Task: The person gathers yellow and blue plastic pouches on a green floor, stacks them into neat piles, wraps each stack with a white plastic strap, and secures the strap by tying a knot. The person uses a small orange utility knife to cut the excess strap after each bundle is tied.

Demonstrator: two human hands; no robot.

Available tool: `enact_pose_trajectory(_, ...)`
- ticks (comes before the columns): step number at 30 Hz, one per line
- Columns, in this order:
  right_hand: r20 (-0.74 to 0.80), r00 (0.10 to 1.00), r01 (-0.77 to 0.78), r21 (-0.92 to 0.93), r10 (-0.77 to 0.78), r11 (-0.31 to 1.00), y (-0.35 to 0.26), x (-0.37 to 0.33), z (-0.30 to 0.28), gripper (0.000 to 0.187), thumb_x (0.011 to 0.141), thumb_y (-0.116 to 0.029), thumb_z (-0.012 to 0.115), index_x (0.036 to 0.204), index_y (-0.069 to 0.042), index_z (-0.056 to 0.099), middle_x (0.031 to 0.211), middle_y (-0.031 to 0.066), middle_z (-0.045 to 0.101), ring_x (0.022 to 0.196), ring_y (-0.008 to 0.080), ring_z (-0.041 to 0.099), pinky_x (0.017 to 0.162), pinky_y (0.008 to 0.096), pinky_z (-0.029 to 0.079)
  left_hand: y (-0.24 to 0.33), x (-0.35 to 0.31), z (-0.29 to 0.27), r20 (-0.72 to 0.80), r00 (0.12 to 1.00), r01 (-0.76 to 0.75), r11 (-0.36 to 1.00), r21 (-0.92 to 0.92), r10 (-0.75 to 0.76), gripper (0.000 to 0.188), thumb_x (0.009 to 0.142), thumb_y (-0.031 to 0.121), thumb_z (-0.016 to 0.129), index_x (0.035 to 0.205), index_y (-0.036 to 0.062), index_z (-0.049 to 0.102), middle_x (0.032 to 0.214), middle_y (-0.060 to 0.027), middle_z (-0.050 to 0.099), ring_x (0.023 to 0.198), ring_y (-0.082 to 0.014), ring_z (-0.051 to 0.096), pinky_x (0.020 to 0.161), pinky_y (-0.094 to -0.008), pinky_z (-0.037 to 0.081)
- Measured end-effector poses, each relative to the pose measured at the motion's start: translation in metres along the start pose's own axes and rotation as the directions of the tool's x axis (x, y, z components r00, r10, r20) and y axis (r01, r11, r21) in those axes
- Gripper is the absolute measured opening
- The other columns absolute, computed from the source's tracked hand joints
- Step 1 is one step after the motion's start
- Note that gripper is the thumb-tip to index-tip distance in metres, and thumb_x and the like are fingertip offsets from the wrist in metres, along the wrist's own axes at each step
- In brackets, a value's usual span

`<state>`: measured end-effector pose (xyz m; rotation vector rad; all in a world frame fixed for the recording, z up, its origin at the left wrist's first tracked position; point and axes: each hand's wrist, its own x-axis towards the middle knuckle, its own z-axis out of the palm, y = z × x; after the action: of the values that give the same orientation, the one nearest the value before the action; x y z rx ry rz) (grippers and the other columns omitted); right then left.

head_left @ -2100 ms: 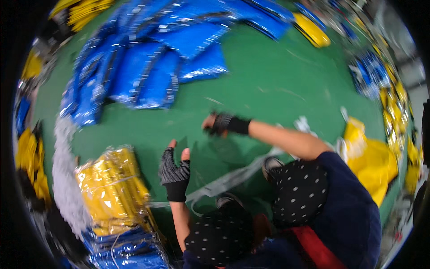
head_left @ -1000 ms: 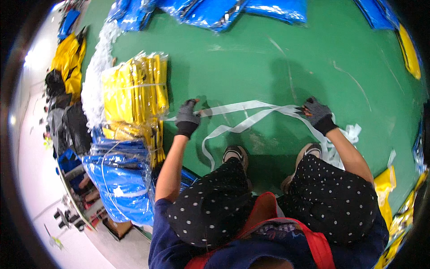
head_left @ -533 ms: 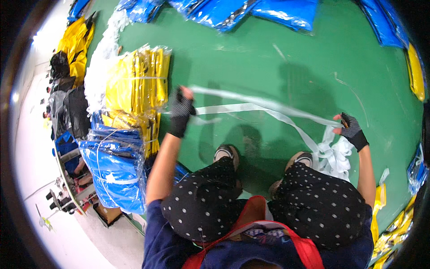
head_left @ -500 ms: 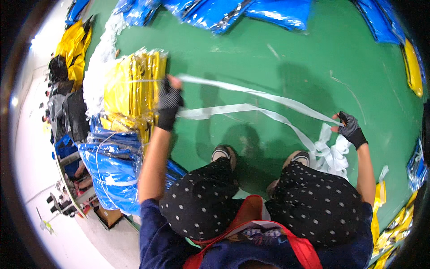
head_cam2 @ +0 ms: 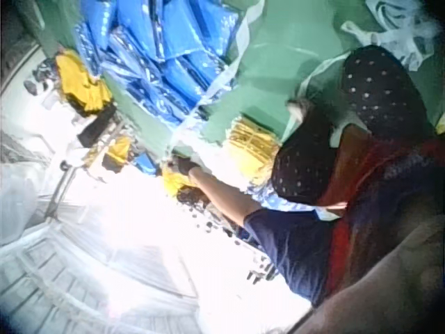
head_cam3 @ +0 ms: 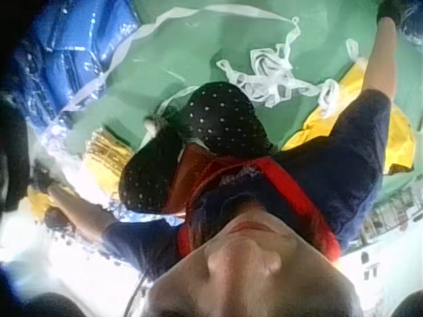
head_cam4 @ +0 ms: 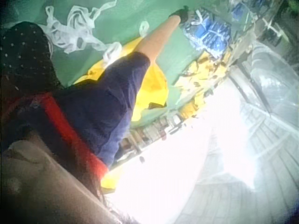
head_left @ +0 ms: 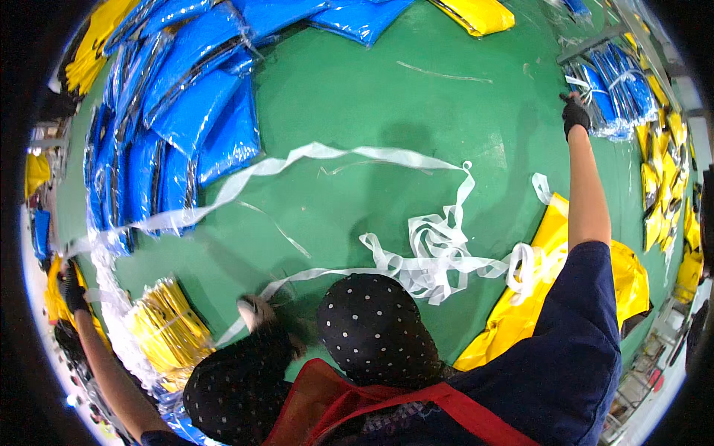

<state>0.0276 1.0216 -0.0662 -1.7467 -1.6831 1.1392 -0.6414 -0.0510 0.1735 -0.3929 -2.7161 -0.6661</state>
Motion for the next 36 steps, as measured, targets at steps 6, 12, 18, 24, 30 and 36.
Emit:
enact_pose_trajectory(6,0.862,0.465,0.877,-0.418,-0.203,0.237,0.207,-0.278,0.112,0.046,0.088,-0.021,0.041,0.130,-0.004,0.034,0.128,0.0171,0.041,0.114,0.0220,0.045,0.101,0.0321,0.029,-0.027,-0.014,0.037,-0.104,0.994,0.039,0.875,0.482,0.013,0.035,0.087,0.030,0.046,0.090,-0.0037,0.052,0.089,-0.0269,0.057,0.081,-0.0423,0.055,0.069,-0.0427,0.045)
enact_pose_trajectory(12,0.846,0.497,0.835,-0.405,-0.193,0.373,0.278,-0.321,0.123,0.041,0.078,-0.030,0.051,0.113,-0.010,0.050,0.108,0.0133,0.054,0.094,0.0255,0.054,0.084,0.0394,0.041,-0.046,-0.099,0.125,0.144,0.962,0.193,0.950,0.246,-0.233,0.023,0.083,0.022,0.044,0.084,-0.0001,0.053,0.077,-0.0234,0.058,0.074,-0.0390,0.057,0.063,-0.0407,0.046)
enact_pose_trajectory(18,0.604,0.795,0.604,-0.797,0.057,0.024,0.173,-0.261,0.021,0.024,0.070,-0.028,0.056,0.088,-0.014,0.062,0.083,0.0104,0.064,0.076,0.0280,0.061,0.069,0.0410,0.047,-0.013,-0.188,0.177,0.201,0.740,0.275,0.562,0.780,-0.642,0.053,0.079,0.031,0.047,0.124,0.0035,0.042,0.120,-0.0211,0.049,0.110,-0.0341,0.049,0.089,-0.0401,0.040)
enact_pose_trajectory(24,0.467,0.875,0.484,-0.857,-0.131,0.176,0.063,-0.377,0.119,0.017,0.075,-0.021,0.049,0.083,-0.015,0.063,0.073,0.0109,0.062,0.070,0.0276,0.060,0.061,0.0400,0.046,0.178,-0.270,0.324,0.441,0.761,-0.388,0.878,-0.280,0.477,0.056,0.073,0.030,0.060,0.117,0.0018,0.043,0.114,-0.0168,0.049,0.106,-0.0328,0.046,0.094,-0.0413,0.034)
enact_pose_trajectory(30,0.925,0.315,0.515,-0.355,0.214,0.780,-0.023,-0.501,0.240,0.029,0.087,-0.031,0.047,0.106,-0.014,0.060,0.099,0.0146,0.061,0.088,0.0293,0.059,0.077,0.0371,0.045,0.267,-0.269,0.459,0.491,0.577,-0.441,0.755,-0.486,0.653,0.049,0.078,0.037,0.058,0.112,0.0033,0.049,0.111,-0.0204,0.050,0.104,-0.0402,0.044,0.086,-0.0470,0.037)
enact_pose_trajectory(36,0.865,0.443,0.608,-0.097,-0.235,0.788,-0.104,-0.509,0.226,0.018,0.082,-0.028,0.054,0.083,-0.012,0.062,0.075,0.0116,0.062,0.067,0.0288,0.060,0.060,0.0404,0.048,0.221,-0.198,0.532,0.448,0.704,-0.410,0.831,-0.377,0.551,0.027,0.087,0.026,0.040,0.100,0.0043,0.050,0.092,-0.0173,0.056,0.085,-0.0371,0.054,0.069,-0.0436,0.043)
